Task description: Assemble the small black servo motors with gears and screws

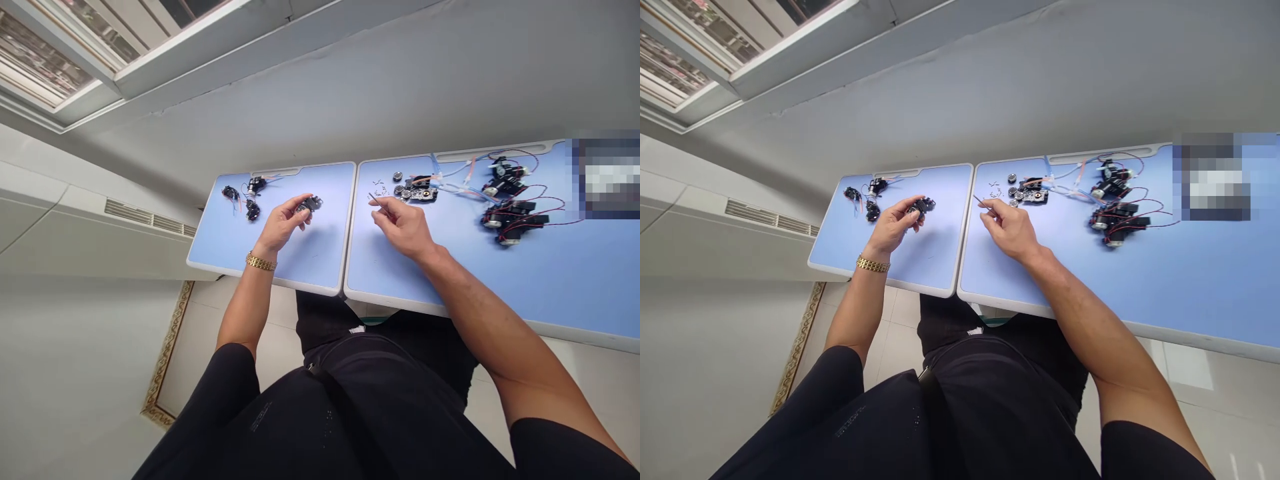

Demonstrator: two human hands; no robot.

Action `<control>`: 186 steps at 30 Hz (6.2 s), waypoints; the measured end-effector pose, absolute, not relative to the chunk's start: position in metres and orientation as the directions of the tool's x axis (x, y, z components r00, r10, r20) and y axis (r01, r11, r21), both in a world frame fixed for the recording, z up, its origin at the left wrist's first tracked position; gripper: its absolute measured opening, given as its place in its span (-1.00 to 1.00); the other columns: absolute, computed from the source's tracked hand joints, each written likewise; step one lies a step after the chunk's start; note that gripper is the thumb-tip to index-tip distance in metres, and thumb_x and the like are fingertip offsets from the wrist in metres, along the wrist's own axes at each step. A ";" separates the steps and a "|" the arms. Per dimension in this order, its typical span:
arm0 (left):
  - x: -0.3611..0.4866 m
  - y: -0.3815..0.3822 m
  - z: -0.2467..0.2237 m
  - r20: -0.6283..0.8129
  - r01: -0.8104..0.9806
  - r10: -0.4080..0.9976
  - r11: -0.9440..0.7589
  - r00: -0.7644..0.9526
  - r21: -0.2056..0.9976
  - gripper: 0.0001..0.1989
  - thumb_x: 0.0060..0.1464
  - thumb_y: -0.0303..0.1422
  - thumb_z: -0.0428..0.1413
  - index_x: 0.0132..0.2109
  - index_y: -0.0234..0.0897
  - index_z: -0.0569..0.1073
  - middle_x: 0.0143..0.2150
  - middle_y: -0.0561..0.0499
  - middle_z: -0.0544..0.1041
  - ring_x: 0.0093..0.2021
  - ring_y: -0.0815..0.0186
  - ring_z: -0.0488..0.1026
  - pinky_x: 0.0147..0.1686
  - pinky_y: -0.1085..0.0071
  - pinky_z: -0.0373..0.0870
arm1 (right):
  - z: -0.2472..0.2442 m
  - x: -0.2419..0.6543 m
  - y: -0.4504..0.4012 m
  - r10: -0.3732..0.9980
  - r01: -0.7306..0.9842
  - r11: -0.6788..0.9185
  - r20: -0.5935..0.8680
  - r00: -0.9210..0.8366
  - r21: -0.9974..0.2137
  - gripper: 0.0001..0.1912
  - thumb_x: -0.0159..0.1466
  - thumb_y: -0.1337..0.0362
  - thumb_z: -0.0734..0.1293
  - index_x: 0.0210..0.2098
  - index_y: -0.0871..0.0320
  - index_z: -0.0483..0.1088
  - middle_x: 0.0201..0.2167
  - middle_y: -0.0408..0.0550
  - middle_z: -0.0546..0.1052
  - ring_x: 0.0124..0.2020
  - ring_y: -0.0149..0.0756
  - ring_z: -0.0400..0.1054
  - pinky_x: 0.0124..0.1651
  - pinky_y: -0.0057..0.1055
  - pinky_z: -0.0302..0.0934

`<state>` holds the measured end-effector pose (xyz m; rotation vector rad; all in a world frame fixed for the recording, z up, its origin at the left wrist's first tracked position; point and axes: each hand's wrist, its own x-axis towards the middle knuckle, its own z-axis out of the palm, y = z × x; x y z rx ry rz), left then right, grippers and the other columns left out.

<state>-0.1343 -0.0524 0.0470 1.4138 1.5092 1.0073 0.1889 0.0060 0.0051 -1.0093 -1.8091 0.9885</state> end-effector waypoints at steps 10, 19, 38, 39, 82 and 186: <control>-0.057 -0.029 0.042 -0.146 0.062 0.893 0.132 0.425 0.989 -0.36 0.15 -0.01 0.46 0.26 -0.23 0.66 0.01 -0.18 0.73 -0.24 0.30 0.63 -0.28 0.39 0.56 | 0.007 0.191 0.008 0.816 0.149 0.304 0.177 -0.550 -0.941 -0.44 0.27 0.02 0.55 0.23 0.01 0.61 -0.25 -0.14 0.63 -0.45 -0.38 0.19 -0.30 -0.30 0.18; -0.062 -0.032 0.031 -0.226 -0.148 0.903 0.296 0.366 0.944 -0.37 0.27 -0.01 0.36 0.29 -0.36 0.58 -0.28 -0.09 0.69 -0.32 0.16 0.75 -0.50 0.42 0.55 | 0.013 0.191 0.004 0.858 0.123 0.242 0.153 -0.490 -0.963 -0.61 0.28 0.05 0.54 0.05 0.03 0.69 -0.50 -0.24 0.43 -0.47 -0.36 0.15 -0.34 -0.30 0.08; -0.073 -0.054 0.030 0.280 0.376 0.903 -0.396 0.326 0.838 -0.68 0.39 -0.02 0.27 0.00 -0.13 0.76 0.50 -0.23 0.44 0.51 -0.06 0.40 0.35 -0.06 0.54 | 0.017 0.191 0.011 0.877 -0.096 -0.052 0.001 -0.480 -0.994 -0.56 0.24 -0.02 0.59 -0.04 0.13 0.62 -0.36 -0.17 0.54 -0.51 -0.47 0.17 -0.54 -0.43 0.08; -0.074 -0.055 0.030 0.309 0.378 0.886 -0.433 0.347 0.819 -0.68 0.40 -0.02 0.26 0.00 -0.12 0.75 0.57 -0.20 0.36 0.58 -0.10 0.32 0.41 -0.12 0.48 | 0.018 0.191 0.011 0.876 -0.102 -0.059 -0.003 -0.482 -0.993 -0.56 0.24 -0.03 0.59 -0.05 0.14 0.62 -0.37 -0.17 0.53 -0.51 -0.46 0.17 -0.54 -0.44 0.08; -0.036 -0.058 0.024 0.171 0.224 0.985 -0.162 -0.022 0.961 -0.60 0.24 -0.18 0.44 0.15 -0.19 0.65 0.12 -0.12 0.73 0.09 0.19 0.70 0.20 0.19 0.62 | 0.022 0.189 0.006 0.793 0.007 -0.176 -0.145 -0.592 -0.984 -0.53 0.30 -0.14 0.55 -0.09 0.14 0.60 -0.33 -0.16 0.60 -0.60 -0.55 0.05 -0.56 -0.42 -0.06; -0.032 -0.011 -0.020 0.251 0.236 0.905 -0.341 0.343 0.910 -0.57 0.27 -0.22 0.42 0.24 -0.08 0.68 0.10 -0.08 0.75 0.04 0.22 0.68 0.13 0.21 0.59 | 0.082 0.247 0.006 0.695 0.452 0.718 0.509 -0.507 -0.530 -0.83 0.52 0.22 0.32 -0.11 0.03 0.58 -0.26 -0.10 0.73 -0.40 -0.27 0.55 -0.27 -0.29 0.41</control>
